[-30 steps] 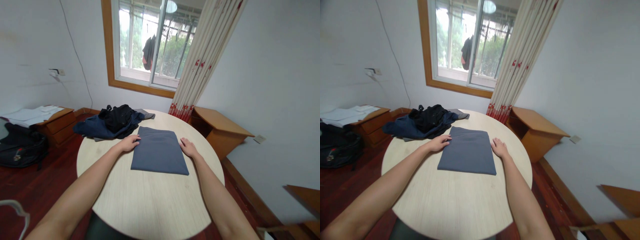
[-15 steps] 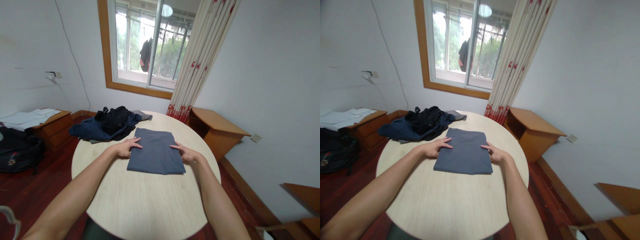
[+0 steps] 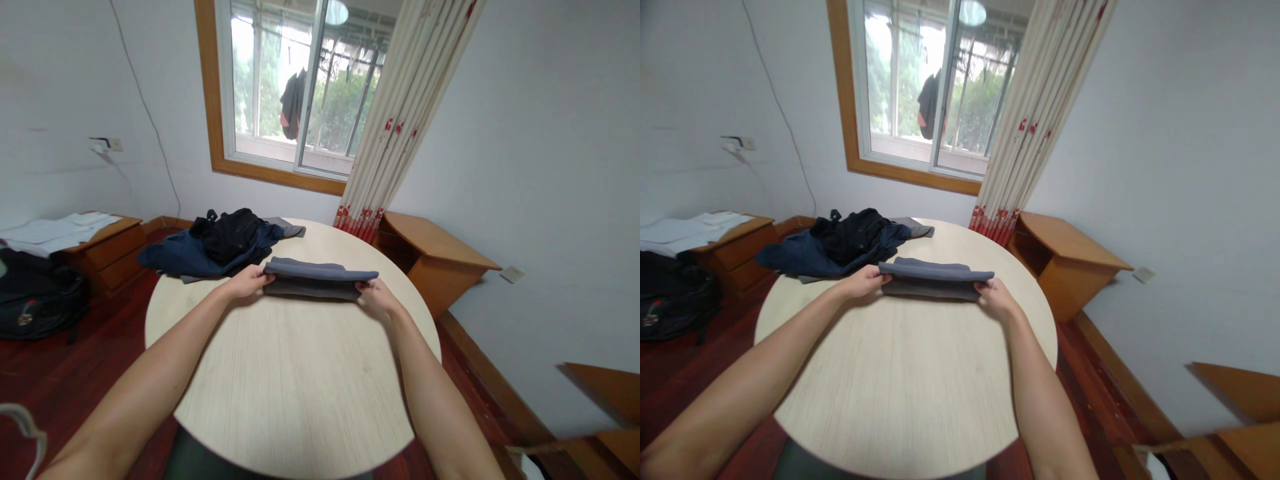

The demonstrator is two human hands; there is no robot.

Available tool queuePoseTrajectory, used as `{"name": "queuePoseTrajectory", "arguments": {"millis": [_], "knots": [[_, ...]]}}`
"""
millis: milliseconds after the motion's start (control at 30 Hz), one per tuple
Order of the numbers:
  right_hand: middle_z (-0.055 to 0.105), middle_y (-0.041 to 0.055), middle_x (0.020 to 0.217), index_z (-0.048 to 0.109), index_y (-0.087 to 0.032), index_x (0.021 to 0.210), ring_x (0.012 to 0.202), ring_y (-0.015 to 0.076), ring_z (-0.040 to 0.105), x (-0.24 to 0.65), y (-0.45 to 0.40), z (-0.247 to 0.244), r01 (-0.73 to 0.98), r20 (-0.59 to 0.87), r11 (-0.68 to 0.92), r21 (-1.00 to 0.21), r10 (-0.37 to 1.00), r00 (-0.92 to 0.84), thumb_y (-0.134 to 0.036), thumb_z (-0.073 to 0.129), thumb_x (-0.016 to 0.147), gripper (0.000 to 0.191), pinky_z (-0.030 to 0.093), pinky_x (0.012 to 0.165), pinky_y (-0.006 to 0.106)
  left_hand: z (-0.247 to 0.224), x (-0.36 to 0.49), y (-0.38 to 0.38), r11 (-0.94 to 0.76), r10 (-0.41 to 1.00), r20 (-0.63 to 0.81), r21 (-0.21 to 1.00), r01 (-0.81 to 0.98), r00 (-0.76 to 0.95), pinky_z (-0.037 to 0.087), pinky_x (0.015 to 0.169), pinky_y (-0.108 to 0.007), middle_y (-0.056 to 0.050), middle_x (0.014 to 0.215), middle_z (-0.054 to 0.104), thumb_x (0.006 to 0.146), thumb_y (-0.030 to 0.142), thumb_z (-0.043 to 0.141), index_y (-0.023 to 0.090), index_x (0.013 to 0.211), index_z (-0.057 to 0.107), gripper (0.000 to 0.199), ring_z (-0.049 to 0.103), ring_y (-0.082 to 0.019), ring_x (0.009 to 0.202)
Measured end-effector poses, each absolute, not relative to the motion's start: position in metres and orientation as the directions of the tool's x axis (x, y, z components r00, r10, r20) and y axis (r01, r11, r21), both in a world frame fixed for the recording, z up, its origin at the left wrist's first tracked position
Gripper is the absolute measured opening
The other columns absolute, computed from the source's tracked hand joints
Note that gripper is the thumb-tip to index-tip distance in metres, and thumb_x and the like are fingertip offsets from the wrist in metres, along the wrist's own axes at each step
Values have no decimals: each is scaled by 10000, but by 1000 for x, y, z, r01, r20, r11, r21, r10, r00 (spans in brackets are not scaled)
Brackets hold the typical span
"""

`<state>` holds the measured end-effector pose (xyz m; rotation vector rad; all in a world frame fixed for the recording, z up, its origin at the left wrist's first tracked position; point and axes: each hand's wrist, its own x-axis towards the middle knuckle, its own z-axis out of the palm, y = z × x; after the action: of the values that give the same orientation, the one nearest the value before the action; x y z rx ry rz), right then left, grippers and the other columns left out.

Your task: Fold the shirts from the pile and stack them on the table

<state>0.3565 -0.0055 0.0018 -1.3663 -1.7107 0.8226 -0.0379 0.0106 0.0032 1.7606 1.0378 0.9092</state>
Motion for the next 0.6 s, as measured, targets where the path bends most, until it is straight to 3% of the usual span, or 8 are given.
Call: {"name": "queuePoseTrajectory", "arguments": {"millis": [100, 233, 333, 467, 600], "knots": [[701, 86, 780, 657, -156, 783, 761, 262, 643, 351, 8, -12, 506, 161, 167, -846, 985, -55, -673, 547, 742, 530, 515, 721, 373, -5, -31, 19, -251, 958, 188, 913, 321, 215, 460, 587, -305, -37, 584, 611, 728, 582, 674, 156, 642, 651, 435, 608, -234, 676], [692, 91, 787, 636, -177, 762, 772, 255, 634, 337, 20, -19, 721, 299, 150, -676, 951, 83, -651, 470, 793, 503, 483, 729, 352, -9, -24, 25, -268, 960, 271, 832, 485, 66, 439, 603, -304, -32, 592, 615, 773, 601, 581, 175, 573, 607, 471, 590, -227, 666], [703, 103, 814, 670, -171, 846, 779, 245, 639, 333, 23, -21, 776, 306, 82, -626, 940, 148, -595, 487, 803, 464, 465, 740, 335, -11, -24, 25, -246, 967, 246, 845, 476, 63, 452, 656, -310, -48, 691, 679, 767, 611, 579, 149, 706, 694, 479, 622, -232, 708], [680, 78, 748, 671, -159, 877, 697, 218, 612, 338, 22, -24, 738, 285, 77, -670, 945, 161, -603, 514, 783, 480, 442, 676, 311, -17, -25, 27, -199, 979, 167, 913, 358, 117, 472, 665, -322, -42, 705, 695, 632, 575, 757, 104, 1005, 719, 601, 639, -228, 692], [604, 21, 634, 626, -173, 832, 613, 189, 548, 339, 25, -25, 678, 380, 158, -718, 905, 191, -612, 494, 795, 459, 401, 608, 290, -19, -20, 33, -331, 943, 324, 900, 284, 73, 493, 717, -331, -54, 820, 713, 638, 494, 780, 108, 1150, 671, 650, 651, -221, 762]]}}
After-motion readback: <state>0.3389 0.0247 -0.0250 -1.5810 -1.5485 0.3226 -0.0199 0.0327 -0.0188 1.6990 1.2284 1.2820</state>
